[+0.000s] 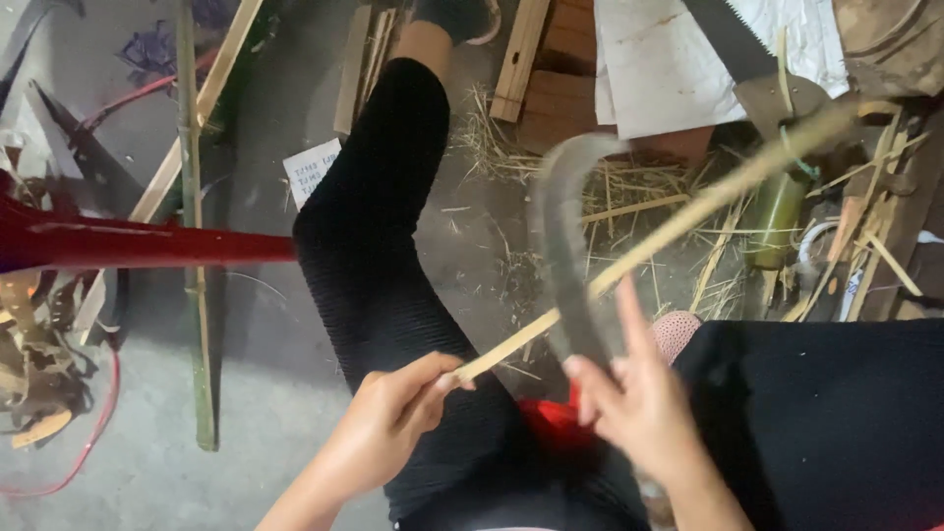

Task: The person uses a curved knife to shave and smooth a thin wooden stick. They hold the stick in the left hand and the knife in the right, repeatedly scraping along the stick's length to remove thin shavings.

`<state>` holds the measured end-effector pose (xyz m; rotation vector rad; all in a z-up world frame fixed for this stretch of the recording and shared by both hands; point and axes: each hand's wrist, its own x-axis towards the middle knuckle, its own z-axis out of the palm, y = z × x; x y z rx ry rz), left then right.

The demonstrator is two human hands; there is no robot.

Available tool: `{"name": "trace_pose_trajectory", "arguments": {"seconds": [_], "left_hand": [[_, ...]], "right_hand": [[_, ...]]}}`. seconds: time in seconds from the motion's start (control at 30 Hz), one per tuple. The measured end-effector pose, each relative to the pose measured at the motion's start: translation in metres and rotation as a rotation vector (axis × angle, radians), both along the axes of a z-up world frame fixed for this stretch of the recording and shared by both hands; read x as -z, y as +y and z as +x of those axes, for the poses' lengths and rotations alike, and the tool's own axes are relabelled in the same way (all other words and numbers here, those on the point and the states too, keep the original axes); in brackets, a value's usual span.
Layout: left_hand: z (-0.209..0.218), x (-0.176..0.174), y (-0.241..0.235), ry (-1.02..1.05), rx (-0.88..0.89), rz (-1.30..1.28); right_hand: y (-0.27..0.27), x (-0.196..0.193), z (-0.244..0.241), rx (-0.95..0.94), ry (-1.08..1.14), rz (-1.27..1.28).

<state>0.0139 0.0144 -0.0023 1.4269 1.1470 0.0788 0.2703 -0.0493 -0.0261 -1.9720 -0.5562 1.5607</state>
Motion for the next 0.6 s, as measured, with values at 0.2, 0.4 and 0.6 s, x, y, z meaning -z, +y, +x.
{"name": "trace_pose_trajectory", "arguments": {"seconds": [0.2, 0.4, 0.6], "left_hand": [[0.021, 0.011, 0.006, 0.0, -0.108, -0.053], [0.016, -0.004, 0.011, 0.07, -0.045, -0.026], [0.007, -0.008, 0.007, 0.065, -0.114, -0.114]], "right_hand": [[-0.022, -0.001, -0.04, -0.414, 0.187, 0.064], [-0.018, 0.016, -0.018, -0.167, 0.101, 0.109], [-0.003, 0.015, 0.006, 0.018, 0.178, 0.02]]}}
